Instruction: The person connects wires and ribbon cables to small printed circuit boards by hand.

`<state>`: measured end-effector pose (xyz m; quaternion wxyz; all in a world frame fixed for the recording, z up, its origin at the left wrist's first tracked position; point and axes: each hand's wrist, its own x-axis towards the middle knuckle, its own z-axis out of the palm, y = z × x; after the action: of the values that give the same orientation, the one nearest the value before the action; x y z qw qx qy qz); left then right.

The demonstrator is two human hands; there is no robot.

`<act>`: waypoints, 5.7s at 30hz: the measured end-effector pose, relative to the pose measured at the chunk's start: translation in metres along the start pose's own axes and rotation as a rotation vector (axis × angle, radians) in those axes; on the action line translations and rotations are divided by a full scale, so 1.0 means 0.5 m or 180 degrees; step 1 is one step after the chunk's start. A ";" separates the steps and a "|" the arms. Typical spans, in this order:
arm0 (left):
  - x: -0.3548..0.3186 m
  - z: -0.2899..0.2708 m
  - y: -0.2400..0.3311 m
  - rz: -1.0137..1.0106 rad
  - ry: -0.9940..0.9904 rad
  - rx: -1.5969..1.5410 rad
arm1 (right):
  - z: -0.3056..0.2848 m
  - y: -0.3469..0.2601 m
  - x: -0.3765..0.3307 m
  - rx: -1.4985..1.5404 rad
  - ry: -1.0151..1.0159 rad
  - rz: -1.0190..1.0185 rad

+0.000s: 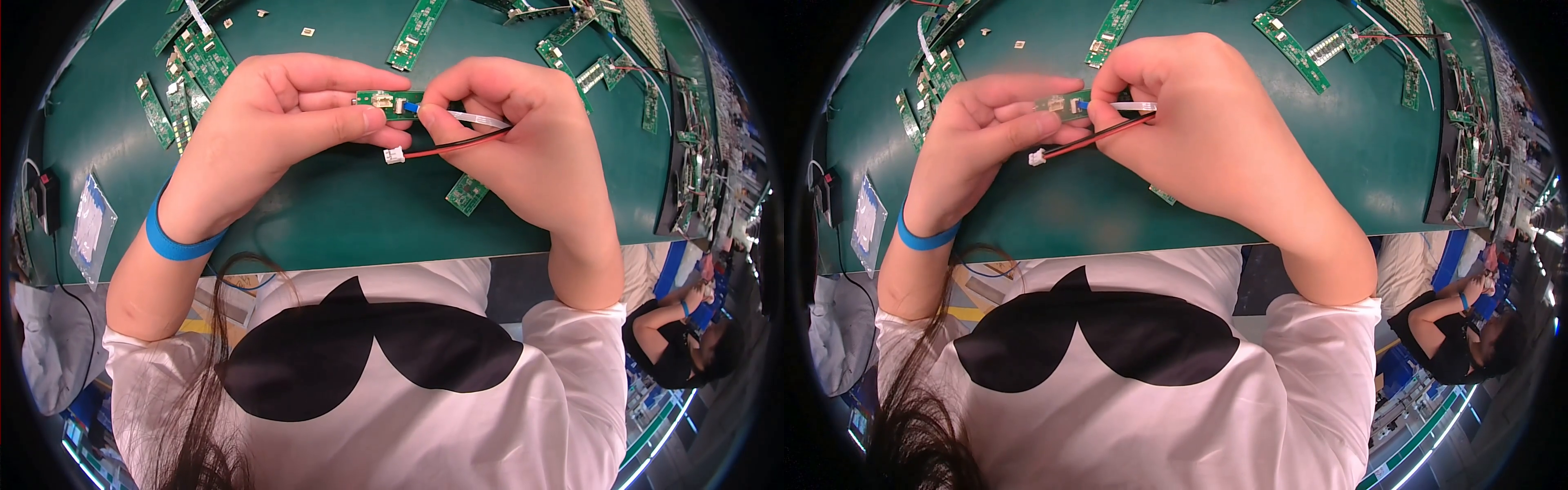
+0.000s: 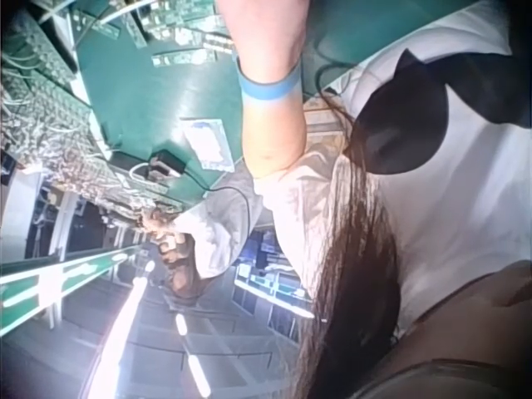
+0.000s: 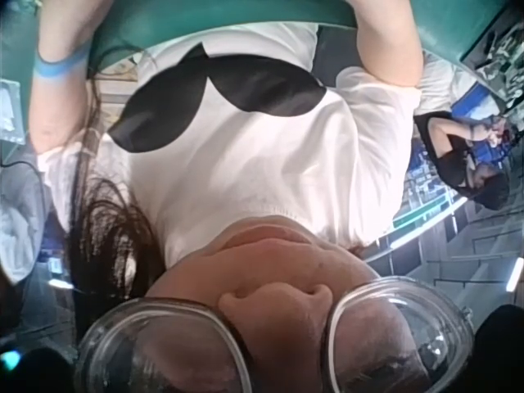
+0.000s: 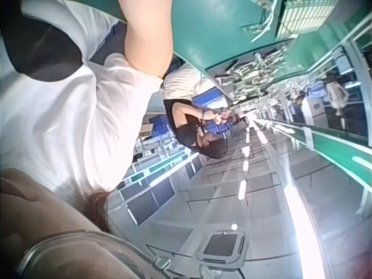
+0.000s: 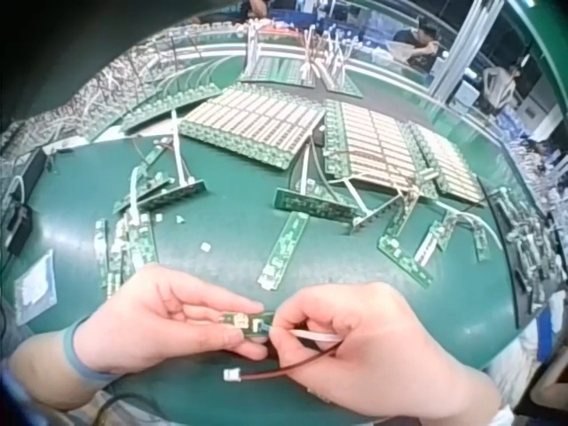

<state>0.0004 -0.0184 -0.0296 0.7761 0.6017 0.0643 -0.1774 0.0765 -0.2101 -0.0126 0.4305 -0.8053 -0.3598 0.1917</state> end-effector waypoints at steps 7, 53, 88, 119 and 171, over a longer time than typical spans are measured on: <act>0.000 -0.001 -0.003 -0.0061 -0.0030 -0.0115 | -0.002 0.002 0.001 0.0192 -0.0083 0.0090; -0.004 0.005 0.000 0.0070 0.0094 0.0178 | 0.021 0.002 -0.005 0.0063 0.0062 0.0043; 0.002 0.014 -0.019 0.0588 0.0627 0.1021 | 0.048 0.006 0.002 -0.1016 0.0531 -0.0609; 0.002 0.018 -0.010 0.0610 0.1140 0.0478 | 0.056 0.002 0.006 -0.0869 0.0539 -0.0686; -0.023 -0.012 0.007 0.0880 0.0172 0.0257 | -0.014 0.003 0.014 -0.0480 0.1006 -0.2516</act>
<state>-0.0082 -0.0098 -0.0242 0.7663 0.6401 -0.0055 -0.0550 0.0860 -0.2093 -0.0102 0.4606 -0.6542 -0.5832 -0.1403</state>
